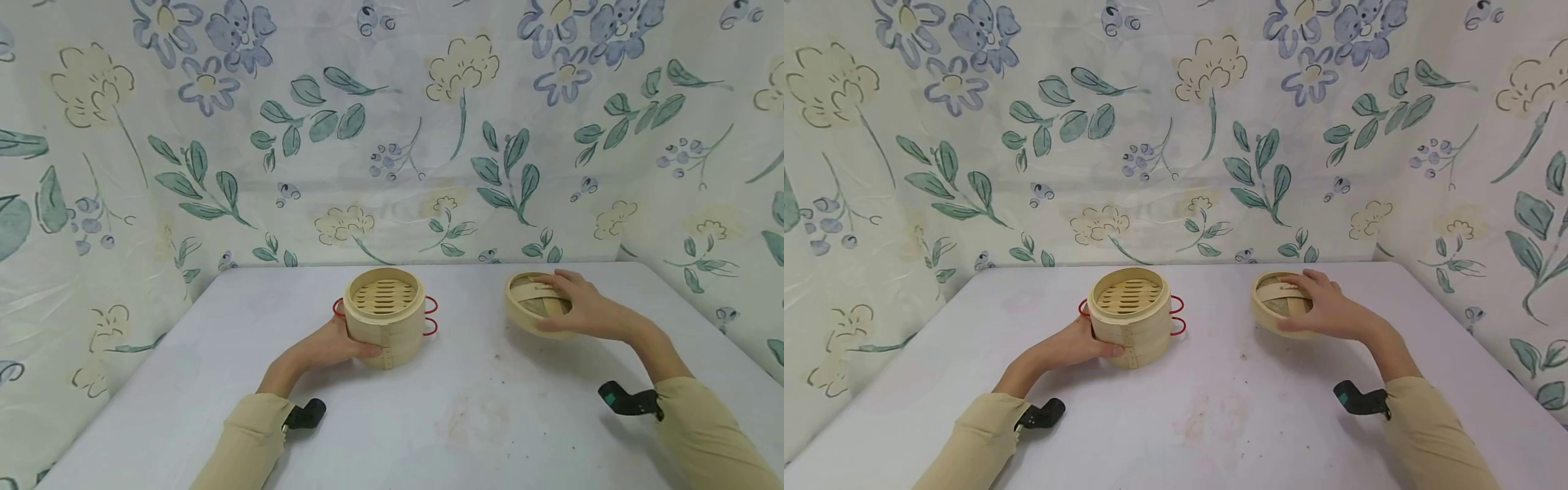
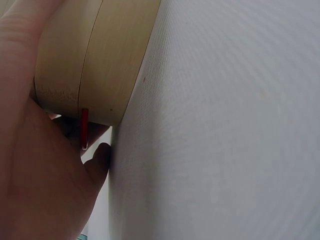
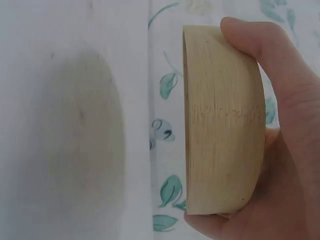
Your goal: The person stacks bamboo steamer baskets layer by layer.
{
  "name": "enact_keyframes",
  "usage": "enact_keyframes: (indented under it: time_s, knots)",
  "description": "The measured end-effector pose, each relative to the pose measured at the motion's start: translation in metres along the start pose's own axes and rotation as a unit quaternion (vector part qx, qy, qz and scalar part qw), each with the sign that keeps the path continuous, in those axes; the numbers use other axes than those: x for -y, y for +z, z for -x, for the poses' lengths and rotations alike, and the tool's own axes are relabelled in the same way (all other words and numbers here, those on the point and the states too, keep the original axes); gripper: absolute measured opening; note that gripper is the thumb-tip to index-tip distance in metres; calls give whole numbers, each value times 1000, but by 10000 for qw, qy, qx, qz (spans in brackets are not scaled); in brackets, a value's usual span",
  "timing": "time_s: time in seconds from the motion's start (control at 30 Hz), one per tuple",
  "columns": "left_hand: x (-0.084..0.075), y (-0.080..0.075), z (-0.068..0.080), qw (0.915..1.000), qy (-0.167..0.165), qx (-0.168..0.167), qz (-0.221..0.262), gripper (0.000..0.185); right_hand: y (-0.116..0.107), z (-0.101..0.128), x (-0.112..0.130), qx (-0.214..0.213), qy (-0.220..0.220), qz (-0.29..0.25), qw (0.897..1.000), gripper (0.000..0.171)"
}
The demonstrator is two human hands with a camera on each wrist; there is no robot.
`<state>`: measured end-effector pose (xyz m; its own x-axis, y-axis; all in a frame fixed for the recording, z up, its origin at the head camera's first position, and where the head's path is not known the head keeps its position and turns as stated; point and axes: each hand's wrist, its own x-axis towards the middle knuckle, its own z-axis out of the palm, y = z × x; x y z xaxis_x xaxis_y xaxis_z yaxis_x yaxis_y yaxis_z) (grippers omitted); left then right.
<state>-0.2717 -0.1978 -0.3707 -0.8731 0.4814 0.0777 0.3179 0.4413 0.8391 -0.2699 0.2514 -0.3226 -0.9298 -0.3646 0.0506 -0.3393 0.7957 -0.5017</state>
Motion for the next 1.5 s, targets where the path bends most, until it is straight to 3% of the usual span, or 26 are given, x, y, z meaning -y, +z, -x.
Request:
enact_keyframes:
  time_s: [0.5, 1.0, 1.27, 1.5]
  knots:
    - [0, -1, 0, 9999, 4, 7, -100, 86, 15, -10, 40, -14, -510, -56, 9987, 85]
    - [0, -1, 1, 9999, 20, -21, -98, 86, 23, -42, 67, -3, -556, -354, 9978, 89]
    - [-2, -1, 1, 9999, 115, -49, -40, 85, 21, -48, 95, 18, -765, -288, 9967, 88]
    - [-4, -1, 2, 10000, 7, -38, -46, 86, 23, -56, 114, 96, -890, -299, 9955, 87]
